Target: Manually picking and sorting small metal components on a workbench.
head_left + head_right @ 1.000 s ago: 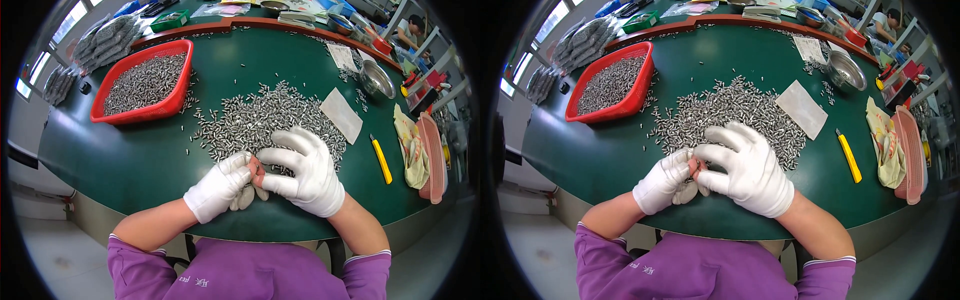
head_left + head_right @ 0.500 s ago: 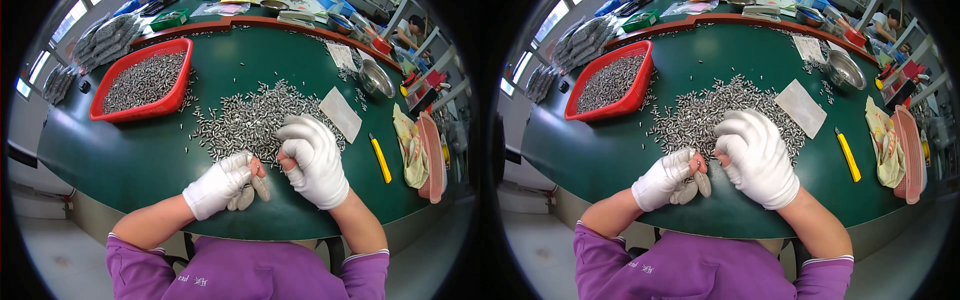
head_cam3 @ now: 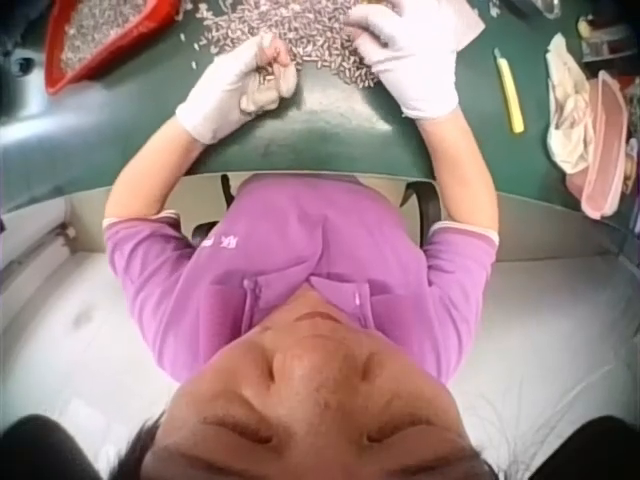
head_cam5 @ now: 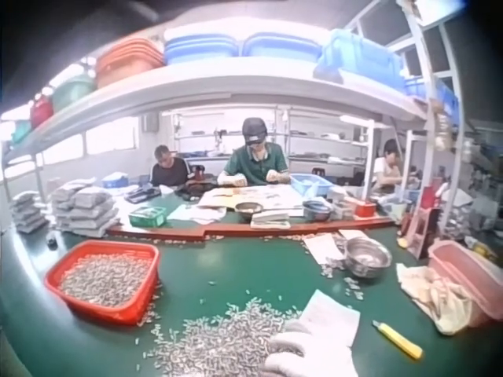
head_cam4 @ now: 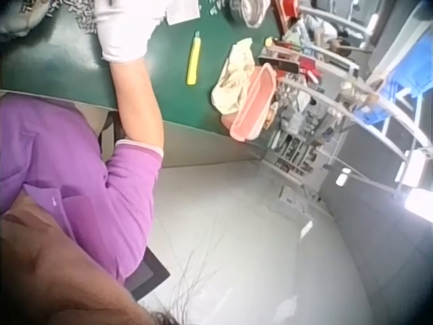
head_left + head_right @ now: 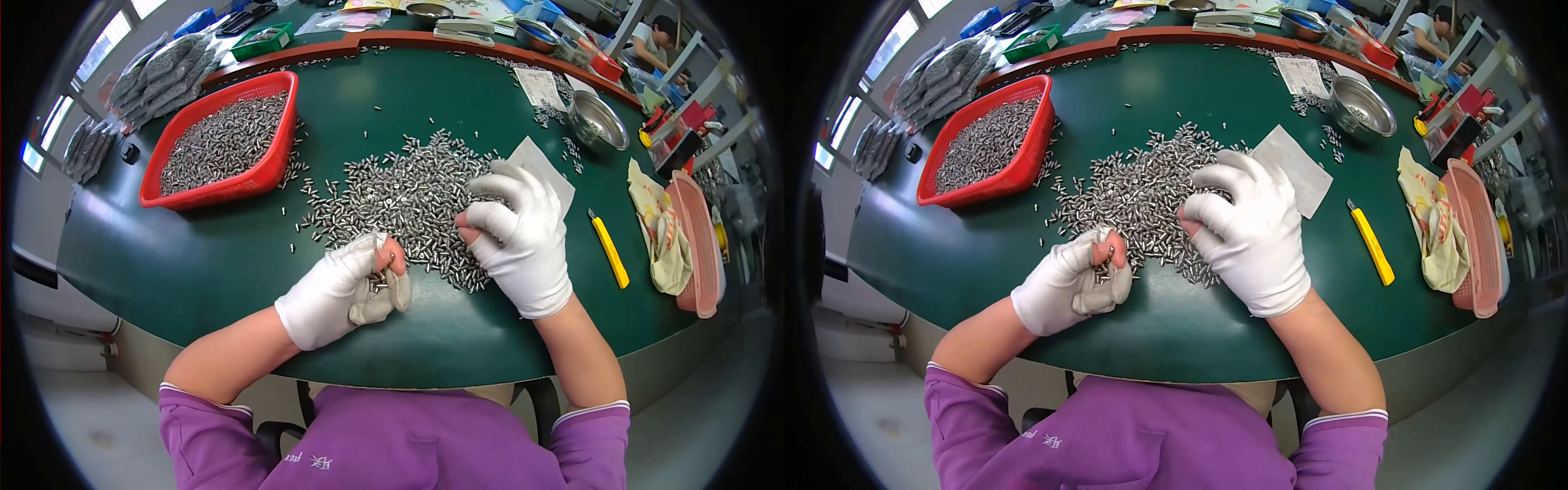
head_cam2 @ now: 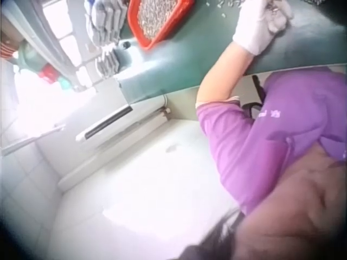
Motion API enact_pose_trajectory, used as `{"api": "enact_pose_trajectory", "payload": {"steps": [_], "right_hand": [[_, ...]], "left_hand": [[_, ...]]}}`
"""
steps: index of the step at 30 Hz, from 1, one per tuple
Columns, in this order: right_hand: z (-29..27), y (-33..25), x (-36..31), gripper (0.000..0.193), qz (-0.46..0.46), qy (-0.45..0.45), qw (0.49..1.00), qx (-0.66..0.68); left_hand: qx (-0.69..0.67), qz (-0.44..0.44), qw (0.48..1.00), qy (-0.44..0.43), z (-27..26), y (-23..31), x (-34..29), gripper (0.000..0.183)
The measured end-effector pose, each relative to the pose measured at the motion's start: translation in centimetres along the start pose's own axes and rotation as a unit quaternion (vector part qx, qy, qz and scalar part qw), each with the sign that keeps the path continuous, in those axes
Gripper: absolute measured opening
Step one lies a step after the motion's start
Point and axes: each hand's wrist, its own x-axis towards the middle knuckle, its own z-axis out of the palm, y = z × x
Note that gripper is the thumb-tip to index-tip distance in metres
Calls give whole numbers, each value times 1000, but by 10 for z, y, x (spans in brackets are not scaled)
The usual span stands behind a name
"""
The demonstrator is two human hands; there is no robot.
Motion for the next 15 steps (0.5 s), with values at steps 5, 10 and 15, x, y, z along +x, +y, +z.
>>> {"api": "enact_pose_trajectory", "payload": {"steps": [5, 10, 15], "right_hand": [[2, -13, 2, 17, -68, -75, 993, 67], [14, -20, -2, 12, -79, -133, 986, 69], [21, -21, -3, 17, -84, -149, 984, 53]], "left_hand": [[93, -136, 986, -25, 16, -3, -6, 27], [114, -172, 970, -132, 2, -19, -4, 21], [38, -190, 963, -189, -10, -19, -1, 18]]}}
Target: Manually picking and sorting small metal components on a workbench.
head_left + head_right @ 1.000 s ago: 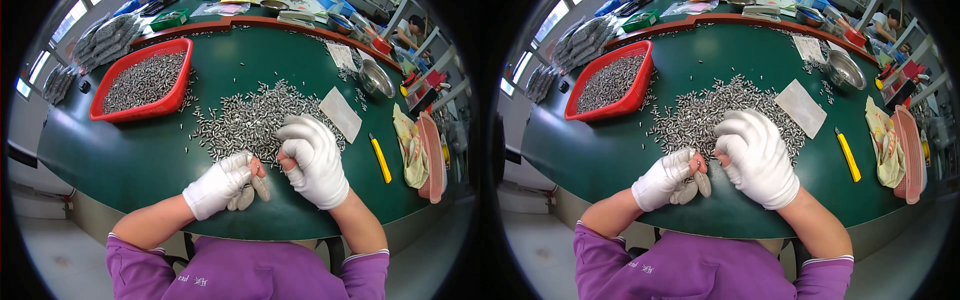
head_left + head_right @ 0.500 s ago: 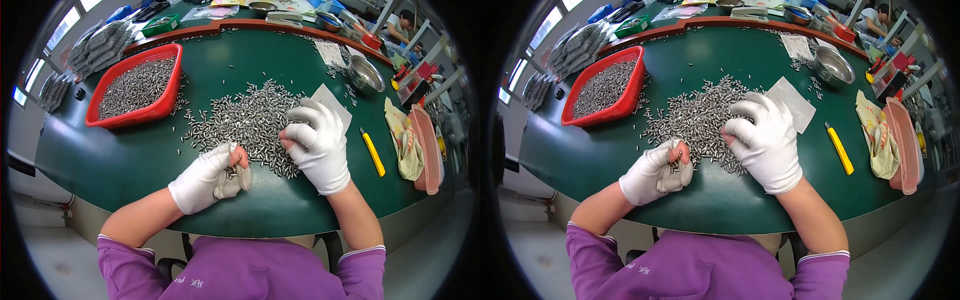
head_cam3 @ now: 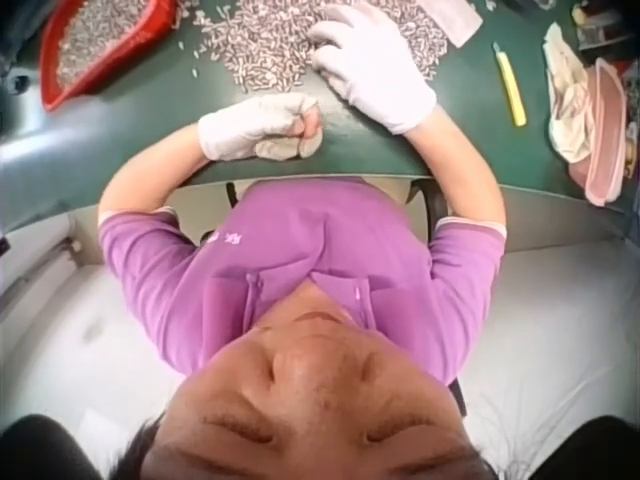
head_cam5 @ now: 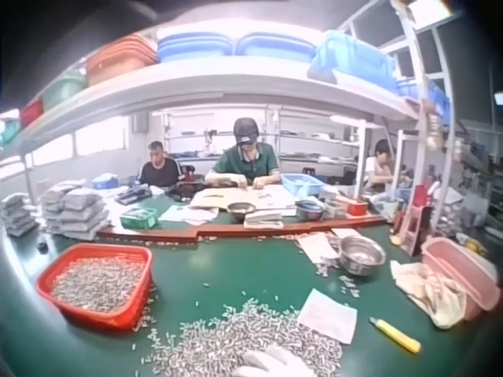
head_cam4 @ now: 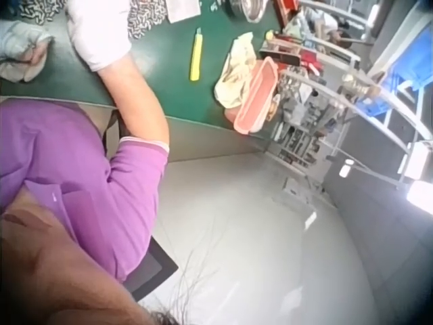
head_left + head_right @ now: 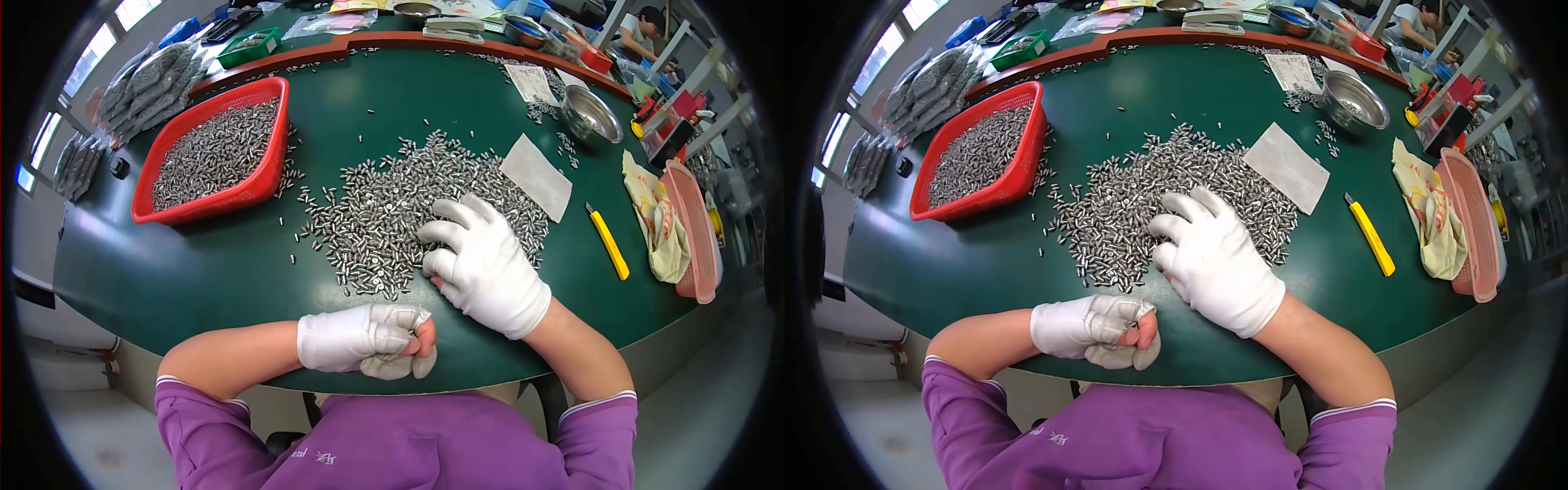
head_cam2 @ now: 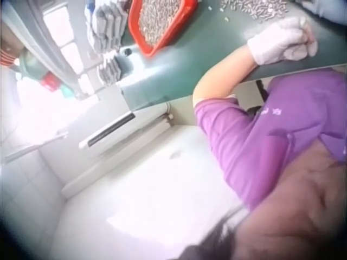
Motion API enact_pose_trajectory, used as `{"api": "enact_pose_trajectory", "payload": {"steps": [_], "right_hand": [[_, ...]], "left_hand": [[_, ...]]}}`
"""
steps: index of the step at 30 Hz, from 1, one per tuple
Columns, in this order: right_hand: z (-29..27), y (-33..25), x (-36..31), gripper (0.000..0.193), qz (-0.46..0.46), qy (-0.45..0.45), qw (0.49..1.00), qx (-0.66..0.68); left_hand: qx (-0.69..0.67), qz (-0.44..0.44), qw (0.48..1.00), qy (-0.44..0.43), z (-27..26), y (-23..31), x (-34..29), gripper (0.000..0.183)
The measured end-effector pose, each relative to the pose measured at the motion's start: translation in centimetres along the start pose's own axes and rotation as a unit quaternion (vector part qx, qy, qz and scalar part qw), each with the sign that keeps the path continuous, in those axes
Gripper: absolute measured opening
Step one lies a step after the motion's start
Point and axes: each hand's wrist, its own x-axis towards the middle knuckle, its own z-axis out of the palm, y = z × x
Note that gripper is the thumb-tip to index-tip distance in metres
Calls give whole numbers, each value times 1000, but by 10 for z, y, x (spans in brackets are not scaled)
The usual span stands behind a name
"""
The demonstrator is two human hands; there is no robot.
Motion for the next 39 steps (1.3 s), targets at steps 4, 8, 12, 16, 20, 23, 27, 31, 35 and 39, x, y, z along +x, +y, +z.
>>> {"api": "enact_pose_trajectory", "payload": {"steps": [4, 8, 12, 16, 20, 23, 27, 31, 35, 39], "right_hand": [[-5, -1, -1, 23, 6, 34, 998, 50], [-11, -7, 1, 26, 27, 65, 995, 75], [-3, 4, -1, 27, 39, 68, 997, 27], [0, 11, -4, 23, 56, 81, 992, 81], [-3, 2, -4, 28, -1, 65, 986, 151], [-3, -4, -2, 26, -13, 63, 984, 169], [-3, -5, -1, 25, -23, 44, 971, 233], [-2, -6, -2, 23, -6, 31, 953, 300], [-2, -7, -4, 22, 24, 10, 938, 346], [-3, -8, -3, 21, 31, 11, 932, 362]], "left_hand": [[13, 21, 998, 62, 6, 2, -6, 19], [-1, 98, 983, 157, 7, 1, -6, 19], [-22, 120, 981, 152, 3, -1, -4, 19], [-47, 99, 980, 166, 2, 0, -5, 19], [-39, 101, 980, 167, 5, 2, -5, 21], [4, 61, 979, 194, 12, 9, -4, 18], [28, 45, 973, 225, 15, 7, -4, 18], [45, 47, 971, 228, 13, 4, -3, 20], [45, 49, 970, 234, 15, 5, -3, 21], [49, 60, 972, 221, 16, 6, -4, 19]]}}
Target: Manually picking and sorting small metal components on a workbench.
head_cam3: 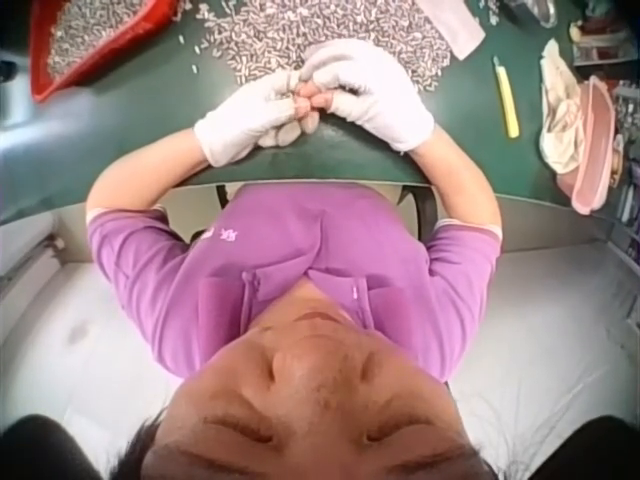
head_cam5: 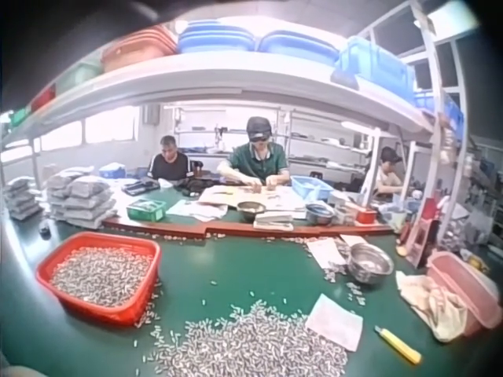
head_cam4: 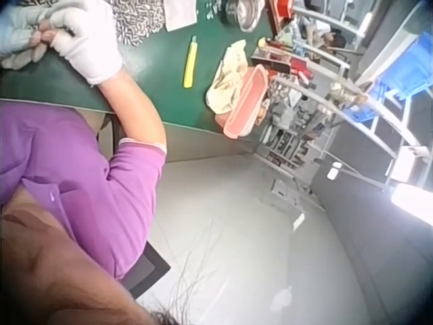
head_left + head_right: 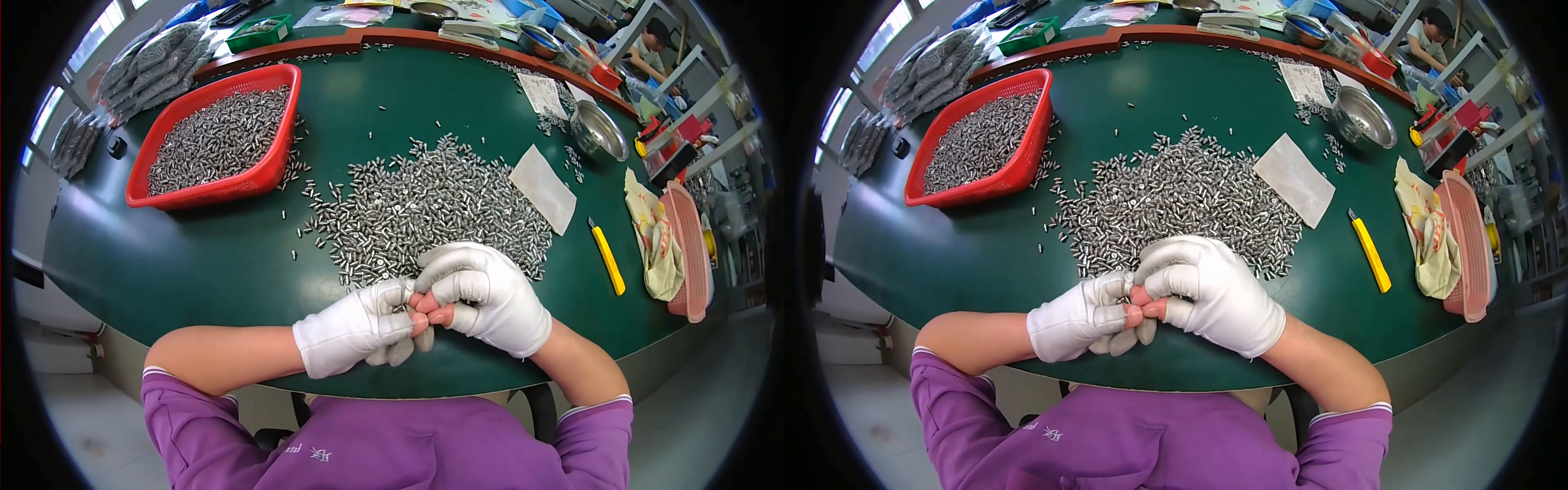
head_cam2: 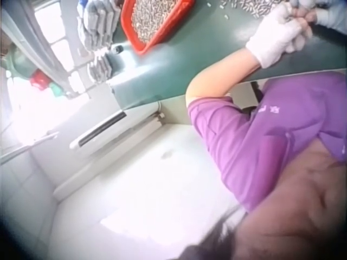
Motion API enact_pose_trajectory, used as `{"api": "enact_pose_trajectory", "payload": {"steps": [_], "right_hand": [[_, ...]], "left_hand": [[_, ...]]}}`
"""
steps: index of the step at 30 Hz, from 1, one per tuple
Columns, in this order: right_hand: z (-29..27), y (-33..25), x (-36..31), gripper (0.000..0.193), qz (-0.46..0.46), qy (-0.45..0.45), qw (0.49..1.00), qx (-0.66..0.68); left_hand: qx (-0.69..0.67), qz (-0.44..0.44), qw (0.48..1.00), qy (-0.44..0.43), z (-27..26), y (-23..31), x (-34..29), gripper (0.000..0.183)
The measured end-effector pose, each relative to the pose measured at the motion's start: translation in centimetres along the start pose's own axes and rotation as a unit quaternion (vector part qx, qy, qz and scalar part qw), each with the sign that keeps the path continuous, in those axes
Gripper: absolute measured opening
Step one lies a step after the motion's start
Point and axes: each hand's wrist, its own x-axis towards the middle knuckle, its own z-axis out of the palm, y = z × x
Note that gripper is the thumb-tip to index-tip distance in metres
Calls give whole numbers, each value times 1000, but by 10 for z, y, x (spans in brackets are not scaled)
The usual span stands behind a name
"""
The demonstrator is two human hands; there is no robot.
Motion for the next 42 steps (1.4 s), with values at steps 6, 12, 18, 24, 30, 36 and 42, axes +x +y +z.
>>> {"api": "enact_pose_trajectory", "payload": {"steps": [6, 12, 18, 24, 30, 36, 42], "right_hand": [[-4, -6, 2, 19, -4, 16, 999, -28], [-6, -4, 1, 22, -41, 39, 994, -90], [-5, -3, 3, 25, -99, 39, 979, -174], [-7, 1, 2, 23, -49, 63, 958, -277], [-7, -1, 3, 16, -2, 35, 939, -341], [-1, 2, 5, 23, -12, 2, 938, -347], [1, 0, 3, 25, -16, 56, 949, -311]], "left_hand": [[41, 3, 999, -1, 0, 2, -1, 18], [3, 7, 1000, -4, -3, -1, 0, 23], [-15, 11, 1000, -14, -6, -4, 1, 28], [-16, 28, 999, -26, -7, -6, 1, 28], [-24, 12, 1000, -15, -7, -4, 2, 22], [-23, 11, 1000, -12, -3, -1, 1, 17], [-59, 22, 998, -26, -7, -6, 0, 18]]}}
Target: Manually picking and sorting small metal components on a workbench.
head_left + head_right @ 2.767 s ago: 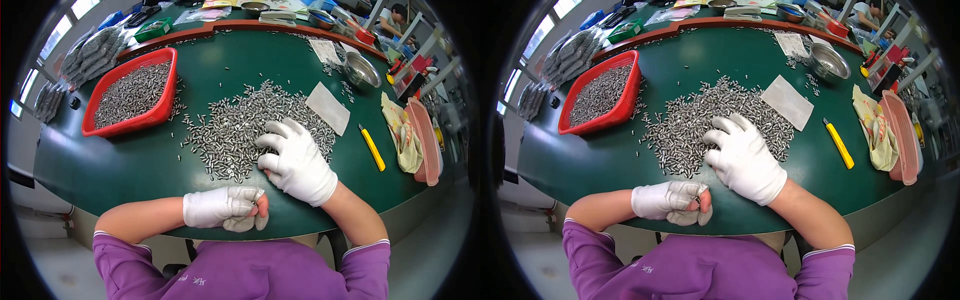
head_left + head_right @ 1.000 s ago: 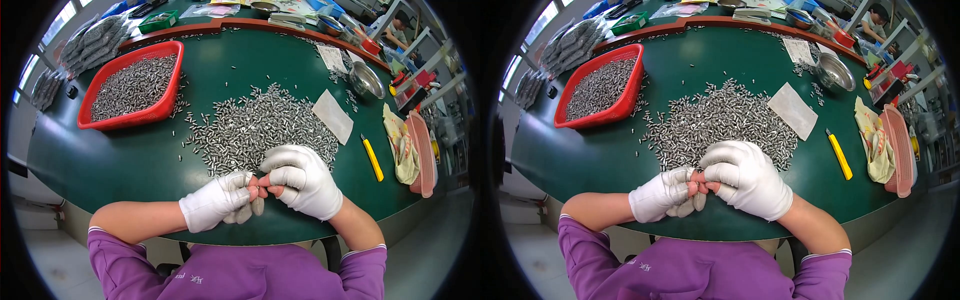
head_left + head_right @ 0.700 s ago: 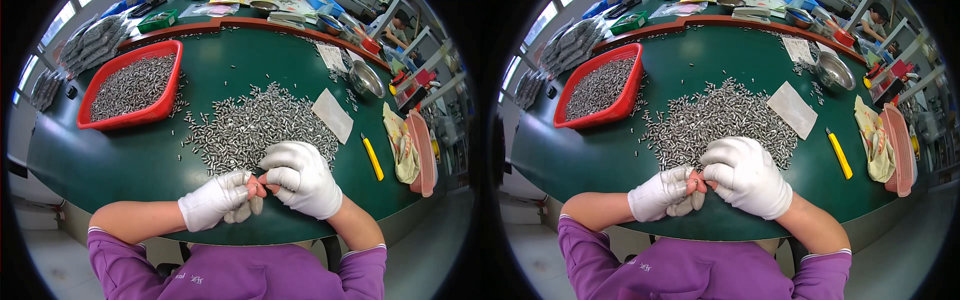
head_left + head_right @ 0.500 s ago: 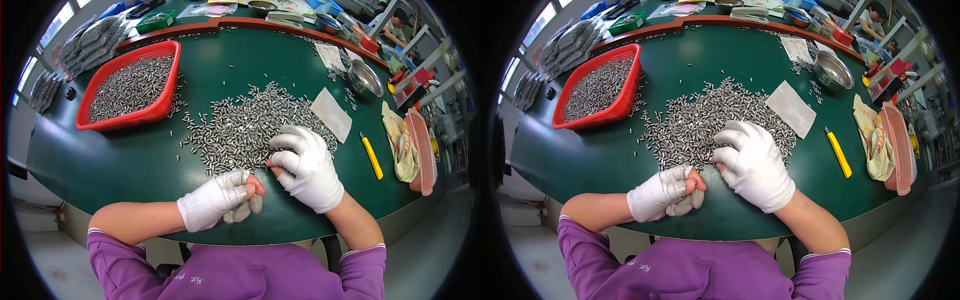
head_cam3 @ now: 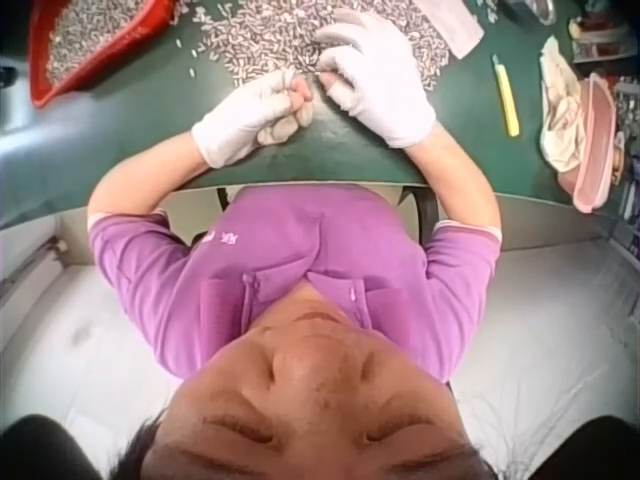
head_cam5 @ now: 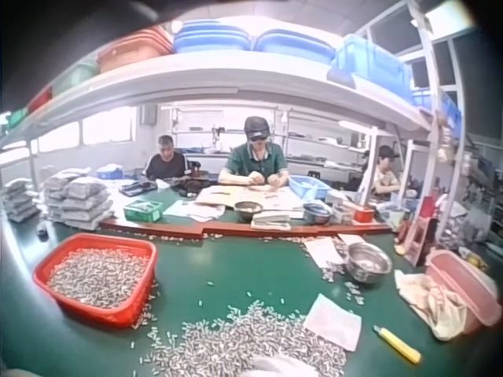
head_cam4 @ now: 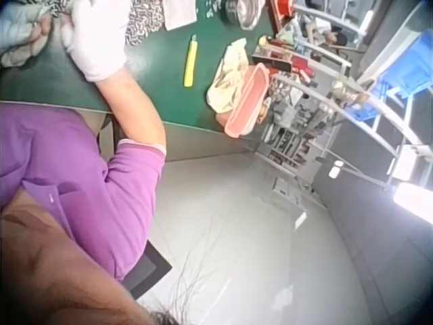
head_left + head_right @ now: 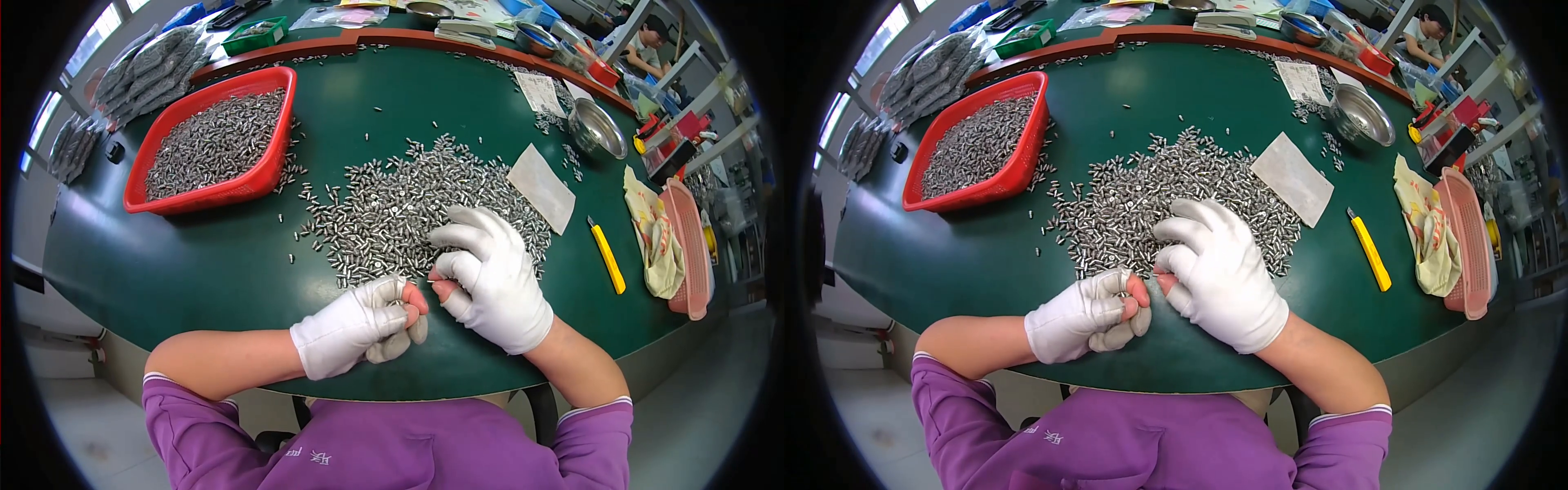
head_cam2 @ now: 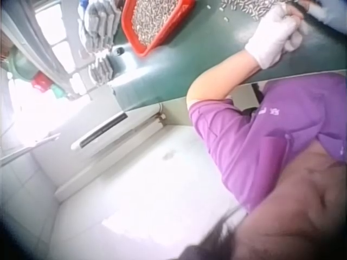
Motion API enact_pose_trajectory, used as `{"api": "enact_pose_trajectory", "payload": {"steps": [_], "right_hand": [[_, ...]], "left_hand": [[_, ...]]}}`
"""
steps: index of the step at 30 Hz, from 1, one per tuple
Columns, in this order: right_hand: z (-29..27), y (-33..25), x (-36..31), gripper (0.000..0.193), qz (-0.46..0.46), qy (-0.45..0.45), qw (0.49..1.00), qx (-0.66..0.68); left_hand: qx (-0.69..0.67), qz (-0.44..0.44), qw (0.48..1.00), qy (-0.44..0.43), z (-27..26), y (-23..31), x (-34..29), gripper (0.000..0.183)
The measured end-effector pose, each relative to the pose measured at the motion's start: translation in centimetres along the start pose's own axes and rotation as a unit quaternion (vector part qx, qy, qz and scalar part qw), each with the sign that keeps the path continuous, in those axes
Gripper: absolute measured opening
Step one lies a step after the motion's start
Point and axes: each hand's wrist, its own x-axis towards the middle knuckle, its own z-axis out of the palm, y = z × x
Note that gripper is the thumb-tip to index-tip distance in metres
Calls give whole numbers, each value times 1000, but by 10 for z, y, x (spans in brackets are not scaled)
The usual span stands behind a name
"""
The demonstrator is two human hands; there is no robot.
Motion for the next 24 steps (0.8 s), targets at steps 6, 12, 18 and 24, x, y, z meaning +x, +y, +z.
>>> {"api": "enact_pose_trajectory", "payload": {"steps": [6, 12, 18, 24], "right_hand": [[-1, -6, -1, 28, 16, -6, 988, 153], [0, -5, 1, 32, 30, -6, 979, 203], [2, 1, 1, 27, -29, 21, 983, 178], [0, 8, 1, 23, -30, 24, 986, 165]], "left_hand": [[-20, 2, 999, 45, 7, 1, 3, 20], [-14, 8, 997, 71, 7, -2, 2, 16], [-56, 27, 997, 47, 0, -7, 3, 11], [-85, 14, 995, 56, 2, -5, 3, 12]]}}
